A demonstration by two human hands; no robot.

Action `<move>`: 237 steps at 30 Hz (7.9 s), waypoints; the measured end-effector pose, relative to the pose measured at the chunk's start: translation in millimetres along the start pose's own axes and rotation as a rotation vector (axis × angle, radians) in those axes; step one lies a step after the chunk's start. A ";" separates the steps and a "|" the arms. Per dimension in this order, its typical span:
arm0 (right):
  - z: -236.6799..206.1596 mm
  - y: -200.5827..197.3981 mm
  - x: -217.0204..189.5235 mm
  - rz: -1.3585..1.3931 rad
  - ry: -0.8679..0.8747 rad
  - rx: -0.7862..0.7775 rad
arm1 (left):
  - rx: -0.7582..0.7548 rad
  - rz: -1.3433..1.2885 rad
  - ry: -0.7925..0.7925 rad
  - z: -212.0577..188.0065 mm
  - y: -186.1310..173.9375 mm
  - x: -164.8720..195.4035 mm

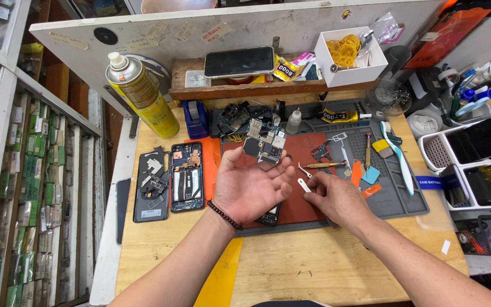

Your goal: The person disassembles a smartphone on a workbench, removes the motherboard and battery, and uses a screwdriver and tweezers to manipulate internal components. The person then reassembles the phone by placing the motherboard and battery back into the chassis.

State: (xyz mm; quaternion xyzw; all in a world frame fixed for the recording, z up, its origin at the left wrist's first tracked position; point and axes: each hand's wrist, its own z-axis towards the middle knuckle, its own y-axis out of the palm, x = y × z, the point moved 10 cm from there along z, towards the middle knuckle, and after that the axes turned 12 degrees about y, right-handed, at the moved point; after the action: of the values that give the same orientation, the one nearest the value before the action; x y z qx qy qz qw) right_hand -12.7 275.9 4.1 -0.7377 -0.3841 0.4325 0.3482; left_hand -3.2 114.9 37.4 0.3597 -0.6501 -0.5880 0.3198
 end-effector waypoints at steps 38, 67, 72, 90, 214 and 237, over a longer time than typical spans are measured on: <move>-1.0 -29.9 -38.3 1.201 0.021 -0.255 | 0.329 2.073 0.955 -31.2 72.6 54.6; -3.8 1.6 -58.5 1.299 0.187 -0.404 | 0.185 2.308 1.083 -49.3 84.0 42.2; -2.2 6.2 -56.5 1.236 0.265 -0.364 | 0.186 2.315 1.062 -51.8 82.2 41.5; -4.0 4.1 -65.9 1.222 0.197 -0.303 | 0.368 2.185 0.897 -46.1 63.3 50.2; -11.7 30.9 -71.2 1.585 0.188 -0.691 | 0.312 2.085 1.087 -62.8 63.7 53.9; -12.5 30.2 -66.4 1.586 0.211 -0.653 | 0.369 2.106 0.964 -57.7 55.2 53.8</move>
State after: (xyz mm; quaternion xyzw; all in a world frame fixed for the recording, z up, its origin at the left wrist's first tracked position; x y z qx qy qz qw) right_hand -15.3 202.1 7.9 -0.8873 0.1733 0.3452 -0.2521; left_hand 11.3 41.4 97.9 -0.1293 -0.5138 0.2673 0.8049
